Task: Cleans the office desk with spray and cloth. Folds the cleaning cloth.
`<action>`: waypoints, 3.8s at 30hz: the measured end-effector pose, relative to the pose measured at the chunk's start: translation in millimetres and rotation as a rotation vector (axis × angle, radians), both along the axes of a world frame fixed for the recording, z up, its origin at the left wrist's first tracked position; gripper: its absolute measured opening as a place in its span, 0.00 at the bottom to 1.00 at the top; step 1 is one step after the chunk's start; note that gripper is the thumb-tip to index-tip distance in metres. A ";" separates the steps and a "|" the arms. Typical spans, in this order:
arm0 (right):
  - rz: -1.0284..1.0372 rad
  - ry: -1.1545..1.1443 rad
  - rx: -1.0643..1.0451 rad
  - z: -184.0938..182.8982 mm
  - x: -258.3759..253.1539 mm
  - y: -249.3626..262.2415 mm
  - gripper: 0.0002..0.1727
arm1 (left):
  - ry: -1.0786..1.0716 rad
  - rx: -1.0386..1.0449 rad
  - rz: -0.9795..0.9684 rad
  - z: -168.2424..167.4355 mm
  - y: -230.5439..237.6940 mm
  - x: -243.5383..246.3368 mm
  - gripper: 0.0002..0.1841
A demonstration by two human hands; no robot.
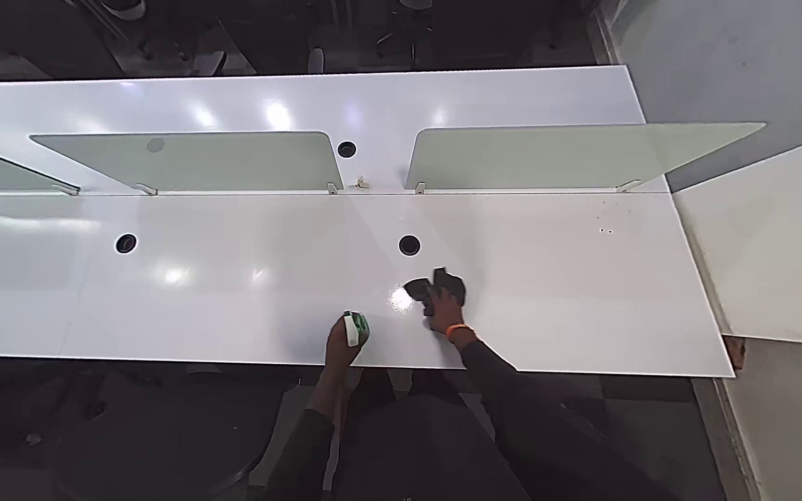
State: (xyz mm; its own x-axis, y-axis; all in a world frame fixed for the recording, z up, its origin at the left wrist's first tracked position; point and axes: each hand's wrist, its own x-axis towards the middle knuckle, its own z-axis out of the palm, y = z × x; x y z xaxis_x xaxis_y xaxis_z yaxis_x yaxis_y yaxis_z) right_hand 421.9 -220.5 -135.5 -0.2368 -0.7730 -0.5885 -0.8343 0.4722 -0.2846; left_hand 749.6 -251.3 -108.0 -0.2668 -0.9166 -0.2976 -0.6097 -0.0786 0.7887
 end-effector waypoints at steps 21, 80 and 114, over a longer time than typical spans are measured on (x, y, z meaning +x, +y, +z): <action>-0.340 0.147 0.166 14.3 -5.4 124.9 0.53 | 0.116 0.026 -0.008 -30.2 -58.8 118.2 0.42; 0.259 0.003 0.121 5.6 -1.7 62.0 0.52 | 0.079 0.017 0.614 6.1 4.4 56.7 0.36; -0.132 -0.262 0.030 15.6 4.1 -6.5 0.25 | -0.079 0.304 0.357 3.1 -3.8 84.8 0.62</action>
State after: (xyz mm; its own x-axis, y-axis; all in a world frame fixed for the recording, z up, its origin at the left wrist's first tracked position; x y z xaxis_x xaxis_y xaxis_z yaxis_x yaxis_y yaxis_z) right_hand 426.0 -227.0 -119.9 -0.1709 -0.7272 -0.6648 -0.6653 0.5829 -0.4665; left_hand 834.4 -255.0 -104.9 0.0829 -0.8151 -0.5734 -0.5598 -0.5141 0.6498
